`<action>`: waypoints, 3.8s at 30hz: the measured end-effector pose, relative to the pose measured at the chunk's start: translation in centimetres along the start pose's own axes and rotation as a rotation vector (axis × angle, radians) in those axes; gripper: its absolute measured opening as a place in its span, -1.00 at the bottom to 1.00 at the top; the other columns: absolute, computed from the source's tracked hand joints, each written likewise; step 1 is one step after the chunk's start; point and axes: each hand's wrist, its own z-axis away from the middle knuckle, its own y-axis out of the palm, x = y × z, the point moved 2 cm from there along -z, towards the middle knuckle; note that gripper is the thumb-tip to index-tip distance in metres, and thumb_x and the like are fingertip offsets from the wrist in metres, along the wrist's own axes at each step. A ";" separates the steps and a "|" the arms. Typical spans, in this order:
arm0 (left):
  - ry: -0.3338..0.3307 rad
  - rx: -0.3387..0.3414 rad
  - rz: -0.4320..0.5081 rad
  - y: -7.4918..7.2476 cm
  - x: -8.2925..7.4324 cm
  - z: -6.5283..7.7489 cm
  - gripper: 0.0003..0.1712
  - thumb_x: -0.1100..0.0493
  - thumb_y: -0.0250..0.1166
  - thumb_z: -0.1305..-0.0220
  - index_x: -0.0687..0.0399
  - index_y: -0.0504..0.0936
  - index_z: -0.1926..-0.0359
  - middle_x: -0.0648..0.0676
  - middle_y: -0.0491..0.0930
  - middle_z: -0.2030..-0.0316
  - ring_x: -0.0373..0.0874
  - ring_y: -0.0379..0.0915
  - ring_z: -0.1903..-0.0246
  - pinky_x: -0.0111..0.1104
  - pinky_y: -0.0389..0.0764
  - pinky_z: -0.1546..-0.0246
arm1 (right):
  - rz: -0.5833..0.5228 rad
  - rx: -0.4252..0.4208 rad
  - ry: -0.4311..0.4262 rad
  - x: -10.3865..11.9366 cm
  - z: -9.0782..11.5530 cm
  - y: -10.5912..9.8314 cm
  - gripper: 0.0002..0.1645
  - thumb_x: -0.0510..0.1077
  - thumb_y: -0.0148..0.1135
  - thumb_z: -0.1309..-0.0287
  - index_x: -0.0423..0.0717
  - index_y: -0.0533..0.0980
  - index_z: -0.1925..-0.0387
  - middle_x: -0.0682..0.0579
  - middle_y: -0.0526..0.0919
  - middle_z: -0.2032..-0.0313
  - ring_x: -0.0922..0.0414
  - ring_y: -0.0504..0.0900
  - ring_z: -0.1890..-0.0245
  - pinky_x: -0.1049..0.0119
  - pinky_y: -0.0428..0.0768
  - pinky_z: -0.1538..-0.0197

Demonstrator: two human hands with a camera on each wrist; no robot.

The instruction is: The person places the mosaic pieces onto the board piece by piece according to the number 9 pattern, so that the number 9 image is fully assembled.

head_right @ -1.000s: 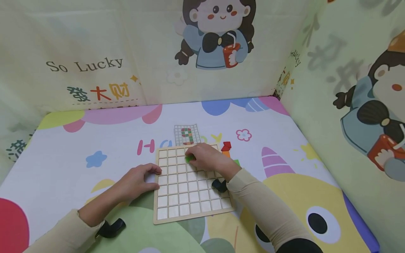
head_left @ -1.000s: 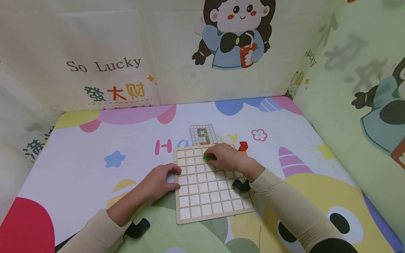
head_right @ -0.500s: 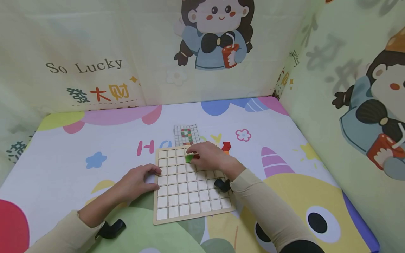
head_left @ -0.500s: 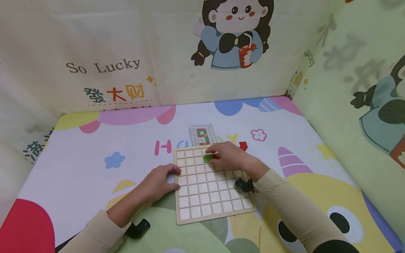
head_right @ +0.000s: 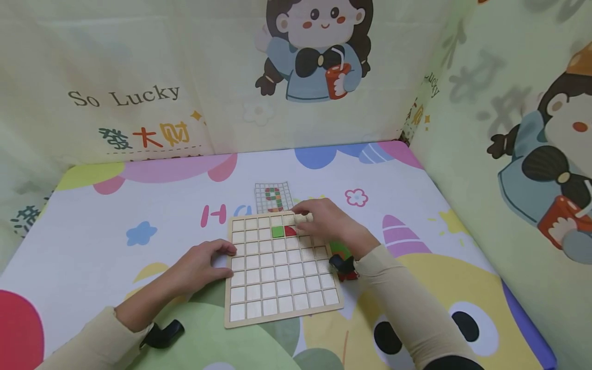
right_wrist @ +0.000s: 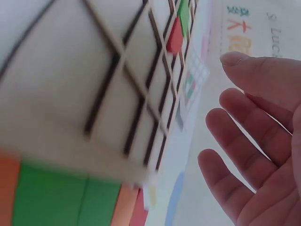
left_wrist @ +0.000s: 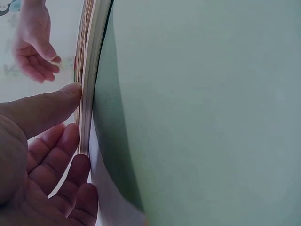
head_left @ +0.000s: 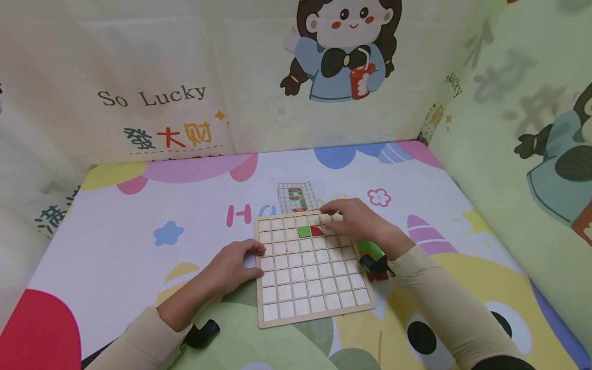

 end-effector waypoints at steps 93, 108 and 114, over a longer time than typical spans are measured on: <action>-0.003 0.006 -0.008 0.1 0.0 -0.1 -0.59 0.22 0.51 -0.13 0.06 0.62 -0.02 -0.08 0.60 0.12 0.00 0.43 -0.03 -0.08 0.45 -0.14 | 0.130 -0.053 0.255 -8.1 2.0 -2.0 -0.65 -0.20 0.32 -0.25 -0.27 0.60 -0.04 -0.15 0.69 0.16 -0.10 0.61 0.13 -0.04 0.55 -0.04; -0.005 0.002 0.001 0.2 0.0 -0.1 -0.59 0.23 0.50 -0.13 0.05 0.62 -0.01 -0.07 0.60 0.11 -0.01 0.43 -0.02 -0.09 0.46 -0.12 | 0.123 -0.044 0.256 -8.0 2.0 -2.1 -0.65 -0.24 0.29 -0.24 -0.32 0.59 -0.03 -0.16 0.68 0.18 -0.10 0.60 0.15 -0.04 0.56 -0.04; -0.009 -0.001 -0.002 0.3 0.2 -0.2 -0.59 0.24 0.51 -0.13 0.05 0.62 -0.01 -0.07 0.60 0.10 -0.02 0.43 -0.02 -0.10 0.47 -0.12 | 0.133 -0.044 0.264 -8.1 2.0 -2.1 -0.66 -0.26 0.27 -0.25 -0.32 0.59 -0.03 -0.16 0.68 0.18 -0.09 0.60 0.16 -0.03 0.56 -0.04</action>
